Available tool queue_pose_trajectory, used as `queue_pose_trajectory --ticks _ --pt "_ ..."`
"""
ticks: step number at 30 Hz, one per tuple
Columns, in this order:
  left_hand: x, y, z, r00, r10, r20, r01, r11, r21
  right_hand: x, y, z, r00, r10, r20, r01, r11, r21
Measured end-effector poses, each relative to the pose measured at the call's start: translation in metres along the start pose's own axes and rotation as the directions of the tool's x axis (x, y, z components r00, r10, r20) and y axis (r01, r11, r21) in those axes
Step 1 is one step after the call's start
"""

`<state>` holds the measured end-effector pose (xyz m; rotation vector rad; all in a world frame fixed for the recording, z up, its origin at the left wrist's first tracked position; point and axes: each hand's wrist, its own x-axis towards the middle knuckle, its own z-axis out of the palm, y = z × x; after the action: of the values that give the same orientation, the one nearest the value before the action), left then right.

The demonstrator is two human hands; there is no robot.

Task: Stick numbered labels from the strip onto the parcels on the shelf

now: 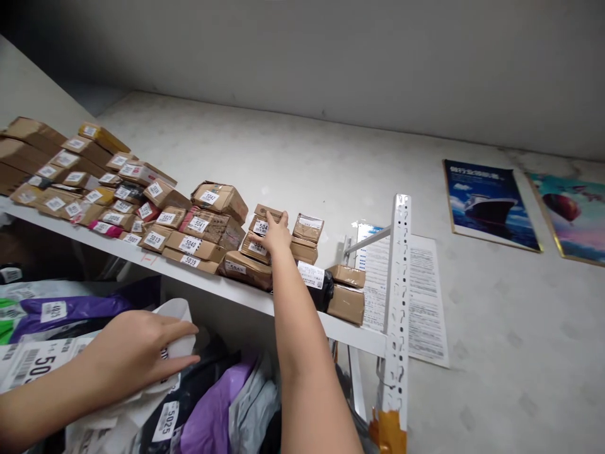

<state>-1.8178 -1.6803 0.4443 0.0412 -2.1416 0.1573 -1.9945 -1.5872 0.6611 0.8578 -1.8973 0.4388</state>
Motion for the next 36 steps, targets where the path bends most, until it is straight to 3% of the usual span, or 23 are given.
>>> queue_pose_trajectory --ticks 3,9,12,14,15,17,19,21,23,25,29,31,34,36 --pt "0.0 0.003 0.0 0.995 -0.07 0.065 0.072 0.997 -0.02 -0.001 -0.001 -0.001 1.0 0.001 0.008 -0.001 1.0 -0.005" --pt "0.009 -0.002 -0.01 0.948 -0.317 -0.031 0.293 0.904 -0.311 -0.011 -0.001 -0.006 0.998 -0.027 -0.058 0.026 0.999 -0.033" --pt "0.012 -0.007 -0.011 0.906 -0.411 -0.101 0.314 0.813 -0.491 -0.033 -0.008 -0.011 0.975 -0.008 -0.222 0.011 1.0 0.012" --pt "0.012 -0.008 -0.01 0.876 -0.454 -0.165 0.283 0.759 -0.587 -0.061 -0.017 -0.013 0.945 -0.035 -0.324 0.101 0.977 0.19" --pt "0.011 -0.007 -0.009 0.86 -0.47 -0.197 0.256 0.733 -0.63 -0.078 -0.022 -0.014 0.948 -0.069 -0.311 0.176 0.927 0.332" --pt "0.01 -0.003 -0.008 0.832 -0.49 -0.259 0.182 0.683 -0.708 -0.116 -0.031 -0.014 0.968 -0.236 -0.084 0.229 0.697 0.679" --pt "0.01 0.003 -0.006 0.813 -0.504 -0.29 0.116 0.629 -0.769 -0.152 -0.039 -0.012 0.905 -0.402 0.139 0.083 0.487 0.87" --pt "0.01 0.01 -0.004 0.796 -0.535 -0.282 0.097 0.572 -0.814 -0.178 -0.045 -0.006 0.882 -0.433 0.189 0.006 0.41 0.912" --pt "0.01 0.016 -0.003 0.794 -0.557 -0.242 0.095 0.508 -0.856 -0.191 -0.047 0.001 0.923 -0.349 0.16 -0.025 0.362 0.932" --pt "0.009 0.019 -0.001 0.823 -0.544 -0.163 0.094 0.414 -0.905 -0.194 -0.047 0.01 0.957 -0.232 0.172 -0.106 0.271 0.957" --pt "0.002 0.018 0.003 0.886 -0.462 0.043 0.18 0.257 -0.949 -0.191 -0.04 0.02 0.976 -0.075 0.205 -0.193 0.14 0.971" --pt "-0.004 0.016 0.007 0.892 -0.436 0.116 0.256 0.279 -0.925 -0.195 -0.037 0.023 0.97 -0.013 0.243 -0.24 0.104 0.965" --pt "-0.016 0.015 0.015 0.911 -0.381 0.161 0.321 0.406 -0.856 -0.206 -0.037 0.027 0.948 0.037 0.316 -0.316 0.01 0.949" --pt "-0.025 0.016 0.021 0.919 -0.361 0.156 0.324 0.472 -0.82 -0.213 -0.038 0.032 0.951 0.056 0.305 -0.303 -0.039 0.952"
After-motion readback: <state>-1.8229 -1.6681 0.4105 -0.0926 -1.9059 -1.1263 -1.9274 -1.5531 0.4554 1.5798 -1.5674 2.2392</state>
